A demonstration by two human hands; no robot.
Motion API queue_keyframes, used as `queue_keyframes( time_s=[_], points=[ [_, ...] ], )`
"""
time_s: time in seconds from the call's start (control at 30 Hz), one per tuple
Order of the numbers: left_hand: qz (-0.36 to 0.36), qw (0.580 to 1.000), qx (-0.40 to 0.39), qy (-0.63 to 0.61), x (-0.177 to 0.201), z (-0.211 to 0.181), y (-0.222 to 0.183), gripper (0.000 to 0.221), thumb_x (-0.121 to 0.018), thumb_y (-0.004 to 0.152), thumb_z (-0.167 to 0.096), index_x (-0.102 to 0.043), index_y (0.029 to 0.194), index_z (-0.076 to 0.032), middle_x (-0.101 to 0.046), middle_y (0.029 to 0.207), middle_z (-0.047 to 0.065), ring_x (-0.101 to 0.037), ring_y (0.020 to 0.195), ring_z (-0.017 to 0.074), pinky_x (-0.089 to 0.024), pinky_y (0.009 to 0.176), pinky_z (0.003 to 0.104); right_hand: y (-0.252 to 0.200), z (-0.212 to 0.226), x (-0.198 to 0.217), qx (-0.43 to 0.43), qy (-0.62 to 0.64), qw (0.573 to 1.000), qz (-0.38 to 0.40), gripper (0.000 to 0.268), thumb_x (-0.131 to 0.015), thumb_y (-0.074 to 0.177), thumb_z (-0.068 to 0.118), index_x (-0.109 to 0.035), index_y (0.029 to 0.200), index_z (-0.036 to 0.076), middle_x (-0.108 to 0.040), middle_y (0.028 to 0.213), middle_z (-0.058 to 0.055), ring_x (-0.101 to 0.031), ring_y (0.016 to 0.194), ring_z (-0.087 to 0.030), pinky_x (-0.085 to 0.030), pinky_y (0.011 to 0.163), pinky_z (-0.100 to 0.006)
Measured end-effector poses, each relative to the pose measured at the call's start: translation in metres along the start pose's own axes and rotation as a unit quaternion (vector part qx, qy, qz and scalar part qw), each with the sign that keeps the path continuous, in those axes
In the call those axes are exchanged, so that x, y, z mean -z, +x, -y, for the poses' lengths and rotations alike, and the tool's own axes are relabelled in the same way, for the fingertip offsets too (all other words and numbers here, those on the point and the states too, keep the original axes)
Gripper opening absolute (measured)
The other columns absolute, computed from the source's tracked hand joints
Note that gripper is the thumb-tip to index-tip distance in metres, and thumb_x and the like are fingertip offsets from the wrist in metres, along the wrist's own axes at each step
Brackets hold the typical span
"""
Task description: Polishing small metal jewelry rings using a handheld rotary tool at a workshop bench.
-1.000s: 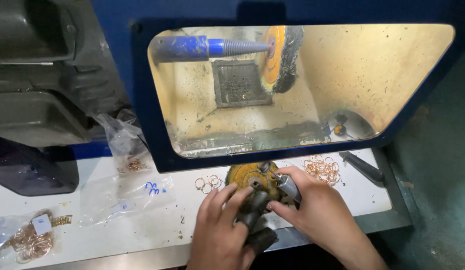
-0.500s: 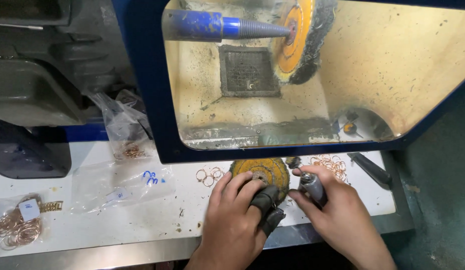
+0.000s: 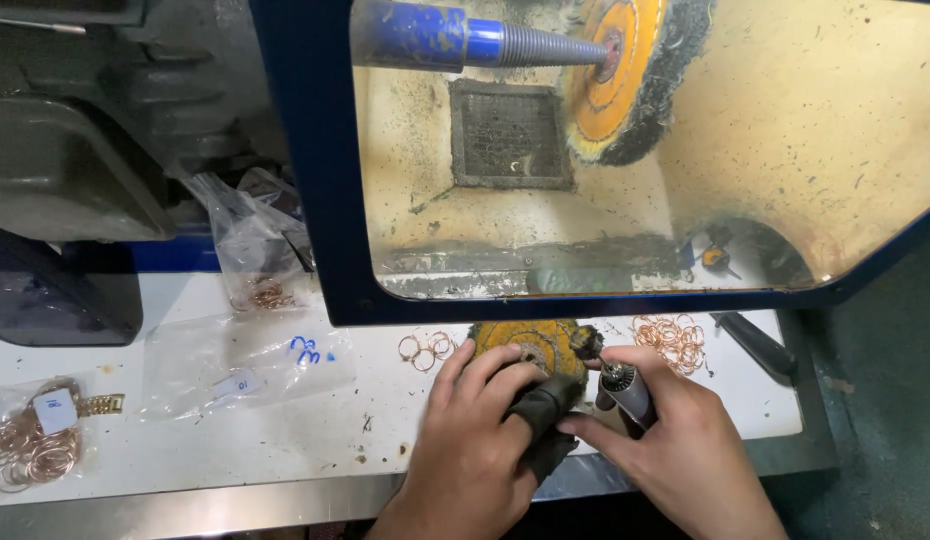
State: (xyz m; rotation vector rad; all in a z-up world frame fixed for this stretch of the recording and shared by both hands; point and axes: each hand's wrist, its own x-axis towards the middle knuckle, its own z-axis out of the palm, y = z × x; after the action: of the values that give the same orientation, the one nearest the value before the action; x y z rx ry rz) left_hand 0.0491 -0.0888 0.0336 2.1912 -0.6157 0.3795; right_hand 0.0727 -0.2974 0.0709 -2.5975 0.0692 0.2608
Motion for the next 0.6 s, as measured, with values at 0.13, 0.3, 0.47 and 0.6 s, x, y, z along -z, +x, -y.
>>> queue_keyframes(
  time_s=[0.13, 0.3, 0.47, 0.6],
  points=[
    [0.018, 0.998, 0.004, -0.067, 0.002, 0.0, -0.003, 0.052, -0.074, 0.088, -0.018, -0.059, 0.135, -0.002, -0.065, 0.126, 0.012, -0.054, 0.134, 0.0401, -0.021, 0.118, 0.069, 0.001, 0.002, 0.003, -0.003, 0.012, 1.0, 0.003, 0.066, -0.099, 0.06, 0.039, -0.067, 0.116, 0.029, -0.084, 0.091, 0.003, -0.08, 0.077, -0.015, -0.057, 0.075, -0.028],
    [0.009, 0.999, 0.001, -0.044, 0.004, -0.002, -0.004, 0.05, -0.071, 0.086, -0.01, -0.06, 0.134, -0.003, -0.07, 0.111, 0.009, -0.059, 0.128, 0.036, -0.019, 0.117, 0.072, 0.004, 0.015, 0.007, -0.072, 0.027, 0.996, 0.038, 0.06, -0.099, 0.061, 0.034, -0.069, 0.113, 0.031, -0.085, 0.093, 0.008, -0.076, 0.075, -0.011, -0.055, 0.077, -0.023],
    [0.004, 0.999, -0.004, -0.049, 0.003, -0.005, -0.004, 0.029, -0.074, 0.081, -0.003, -0.069, 0.109, 0.001, -0.074, 0.098, 0.01, -0.063, 0.121, 0.0371, -0.021, 0.115, 0.075, 0.01, 0.034, 0.018, -0.117, 0.018, 0.989, 0.087, 0.051, -0.096, 0.069, 0.03, -0.07, 0.113, 0.03, -0.078, 0.071, 0.003, -0.068, 0.066, -0.011, -0.052, 0.068, -0.024],
    [0.006, 0.999, -0.005, -0.046, 0.004, -0.005, -0.004, 0.027, -0.073, 0.084, -0.006, -0.068, 0.11, 0.0, -0.073, 0.096, 0.01, -0.062, 0.122, 0.0374, -0.021, 0.115, 0.075, 0.01, 0.032, 0.019, -0.093, 0.027, 0.991, 0.094, 0.051, -0.094, 0.069, 0.027, -0.069, 0.113, 0.029, -0.078, 0.071, 0.004, -0.07, 0.065, -0.009, -0.053, 0.068, -0.022]
  ],
)
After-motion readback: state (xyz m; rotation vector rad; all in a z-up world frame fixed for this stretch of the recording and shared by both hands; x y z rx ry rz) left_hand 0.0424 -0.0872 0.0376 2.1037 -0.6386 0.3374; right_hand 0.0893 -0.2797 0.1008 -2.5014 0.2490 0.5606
